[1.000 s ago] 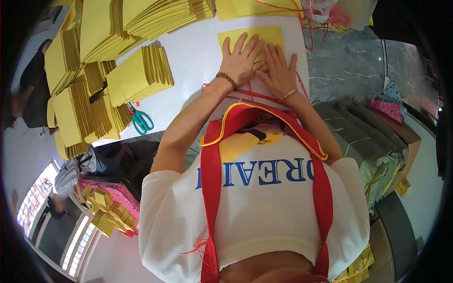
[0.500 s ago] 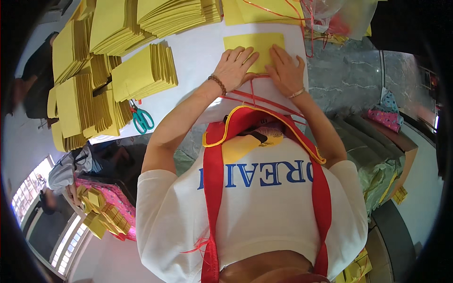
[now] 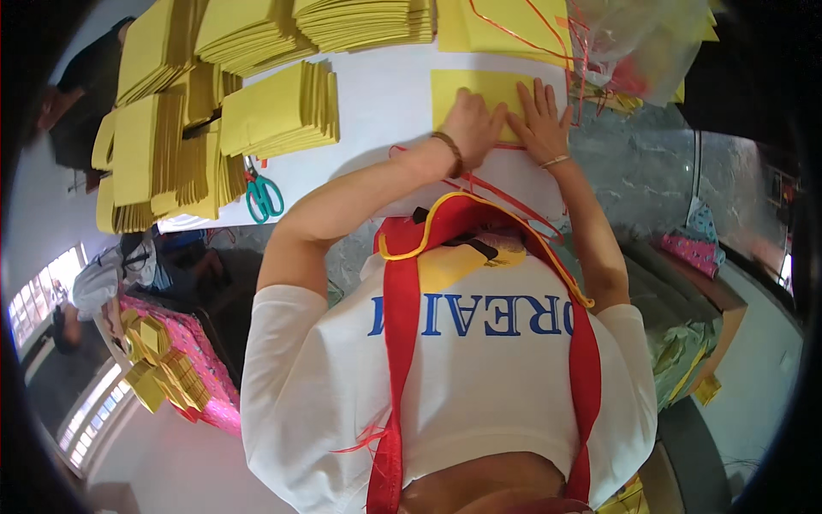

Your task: Folding yellow joss paper and attaching silver foil square.

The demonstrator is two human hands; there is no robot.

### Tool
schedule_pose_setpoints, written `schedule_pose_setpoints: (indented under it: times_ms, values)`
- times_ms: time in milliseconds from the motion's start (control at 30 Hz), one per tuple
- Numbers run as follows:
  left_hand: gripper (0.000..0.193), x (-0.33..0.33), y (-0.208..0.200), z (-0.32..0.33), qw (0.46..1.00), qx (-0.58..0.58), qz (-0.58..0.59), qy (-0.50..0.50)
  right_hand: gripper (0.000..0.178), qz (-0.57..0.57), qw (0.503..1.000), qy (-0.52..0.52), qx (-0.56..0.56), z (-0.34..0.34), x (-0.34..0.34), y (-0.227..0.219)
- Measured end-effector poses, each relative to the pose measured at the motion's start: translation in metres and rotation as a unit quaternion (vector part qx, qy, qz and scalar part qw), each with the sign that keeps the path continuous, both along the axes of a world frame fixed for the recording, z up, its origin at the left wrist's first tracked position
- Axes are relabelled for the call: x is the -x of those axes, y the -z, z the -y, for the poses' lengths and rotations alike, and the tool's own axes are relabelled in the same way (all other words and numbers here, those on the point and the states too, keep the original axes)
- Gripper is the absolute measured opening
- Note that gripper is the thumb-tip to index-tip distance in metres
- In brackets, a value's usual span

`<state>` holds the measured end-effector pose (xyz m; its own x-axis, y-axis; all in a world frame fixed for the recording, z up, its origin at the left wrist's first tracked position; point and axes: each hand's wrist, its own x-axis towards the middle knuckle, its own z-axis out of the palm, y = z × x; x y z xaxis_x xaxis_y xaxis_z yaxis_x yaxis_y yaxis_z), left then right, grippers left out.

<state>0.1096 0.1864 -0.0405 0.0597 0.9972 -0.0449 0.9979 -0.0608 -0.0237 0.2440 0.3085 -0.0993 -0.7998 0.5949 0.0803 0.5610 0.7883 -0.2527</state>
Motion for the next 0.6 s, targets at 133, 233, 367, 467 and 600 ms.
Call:
schedule_pose_setpoints:
  times_ms: [133, 233, 367, 467, 600]
  values:
    - [0.037, -0.017, 0.038, 0.001, 0.979, -0.151, -0.132, -0.029, 0.046, -0.114, 0.99, 0.029, 0.081, -0.009, -0.01, -0.001]
    - [0.034, -0.007, 0.032, 0.003, 0.985, -0.147, -0.07, -0.049, 0.041, -0.274, 0.933, 0.067, 0.223, 0.022, 0.0, -0.041]
    - [0.033, 0.02, 0.006, 0.016, 0.97, -0.223, 0.06, -0.069, 0.038, -0.36, 0.89, 0.051, 0.275, 0.048, 0.015, -0.084]
    - [0.03, 0.041, -0.029, 0.051, 0.937, -0.327, 0.121, -0.031, 0.037, -0.411, 0.879, 0.015, 0.24, 0.051, 0.014, -0.1]
    - [0.034, 0.074, -0.088, 0.118, 0.956, -0.25, 0.139, -0.066, 0.035, -0.376, 0.845, 0.011, 0.379, 0.053, 0.029, -0.099]
